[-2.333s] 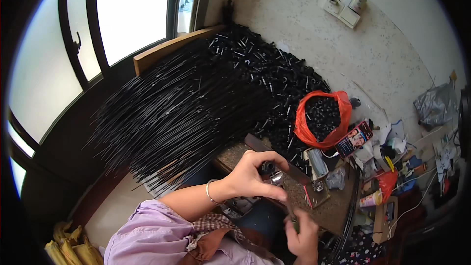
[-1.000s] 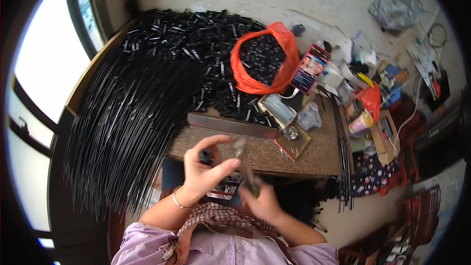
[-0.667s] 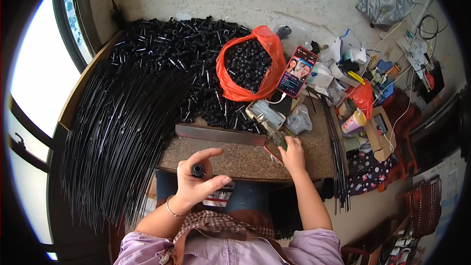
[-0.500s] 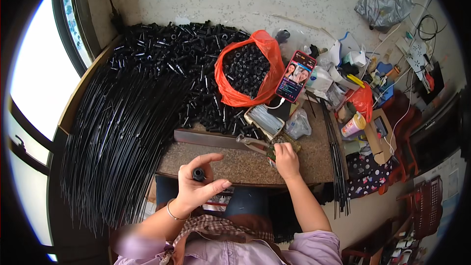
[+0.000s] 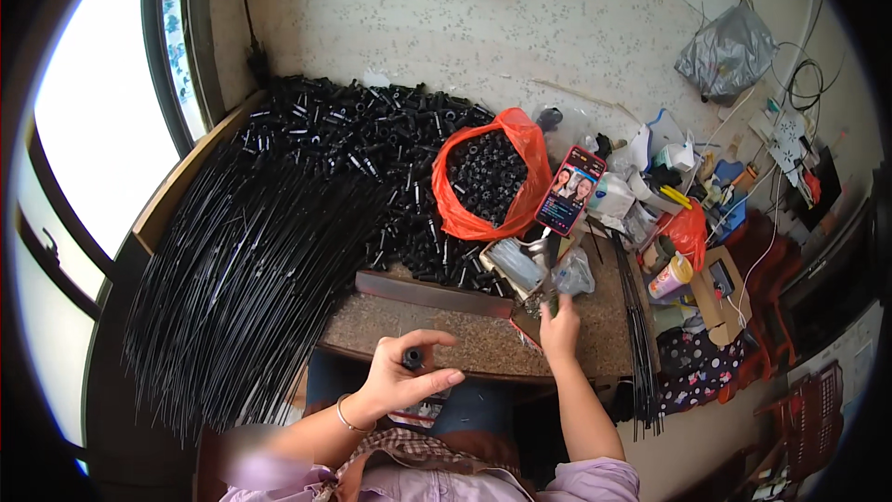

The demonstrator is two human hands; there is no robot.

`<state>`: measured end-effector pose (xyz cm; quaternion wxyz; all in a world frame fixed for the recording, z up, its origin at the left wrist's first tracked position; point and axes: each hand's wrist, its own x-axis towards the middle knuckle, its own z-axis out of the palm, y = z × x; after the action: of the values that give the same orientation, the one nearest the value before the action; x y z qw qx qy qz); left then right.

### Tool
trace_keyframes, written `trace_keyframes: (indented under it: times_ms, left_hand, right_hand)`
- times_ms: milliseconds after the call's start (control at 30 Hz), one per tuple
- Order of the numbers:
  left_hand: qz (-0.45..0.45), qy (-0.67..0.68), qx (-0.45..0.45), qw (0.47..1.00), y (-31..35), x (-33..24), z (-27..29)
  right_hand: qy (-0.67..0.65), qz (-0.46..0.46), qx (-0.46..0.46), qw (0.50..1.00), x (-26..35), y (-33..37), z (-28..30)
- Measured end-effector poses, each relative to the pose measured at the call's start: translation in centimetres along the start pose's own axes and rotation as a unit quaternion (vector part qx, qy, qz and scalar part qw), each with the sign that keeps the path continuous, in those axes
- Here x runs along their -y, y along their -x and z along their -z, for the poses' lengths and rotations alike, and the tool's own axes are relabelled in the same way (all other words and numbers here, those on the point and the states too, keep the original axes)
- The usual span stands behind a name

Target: Assembling bundles of thin black rods by threading them through connectors and securing them with pliers.

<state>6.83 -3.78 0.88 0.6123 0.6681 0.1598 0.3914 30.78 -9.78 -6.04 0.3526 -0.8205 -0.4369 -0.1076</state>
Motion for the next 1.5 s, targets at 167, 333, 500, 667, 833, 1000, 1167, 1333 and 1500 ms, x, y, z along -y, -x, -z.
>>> trace_keyframes:
  times_ms: [167, 333, 500, 667, 833, 1000, 1167, 1333, 1500]
  left_hand:
    - [0.000, 0.003, 0.044, 0.999, 1.7, -0.3, 0.9]
    - [0.003, 0.005, 0.038, 0.999, 2.9, 0.7, 1.2]
    - [0.023, 0.021, 0.039, 0.999, 2.2, 1.2, 0.7]
    - [0.040, 0.020, 0.040, 0.998, 0.9, 2.4, 0.1]
    - [0.056, 0.027, 0.042, 0.997, -1.0, 3.3, 0.0]
    - [0.055, 0.027, 0.042, 0.997, -2.5, 3.9, 0.4]
    - [0.045, 0.011, 0.035, 0.998, -2.5, 4.0, 0.7]
    - [0.037, 0.000, 0.046, 0.998, -1.7, 2.8, 0.8]
    - [0.042, 0.015, 0.040, 0.998, 0.3, 0.6, 0.9]
  right_hand:
    - [-0.199, -0.054, -0.065, 0.976, 2.1, -0.7, 1.6]
    - [-0.462, -0.248, 0.021, 0.851, 3.4, 0.0, 3.0]
    - [-0.581, -0.218, 0.107, 0.777, 2.3, 0.1, 3.1]
    - [-0.224, -0.080, 0.094, 0.967, -1.4, -0.1, -0.2]
    - [0.083, 0.093, 0.092, 0.988, -1.3, -0.2, -2.1]
    - [0.152, 0.201, 0.046, 0.967, -2.0, -1.0, -3.5]
    - [0.132, 0.189, 0.052, 0.972, -2.2, -1.1, -2.9]
    - [0.143, 0.219, 0.052, 0.964, -0.6, -0.9, -1.4]
    - [0.112, 0.186, 0.077, 0.973, 0.4, 0.5, 0.1]
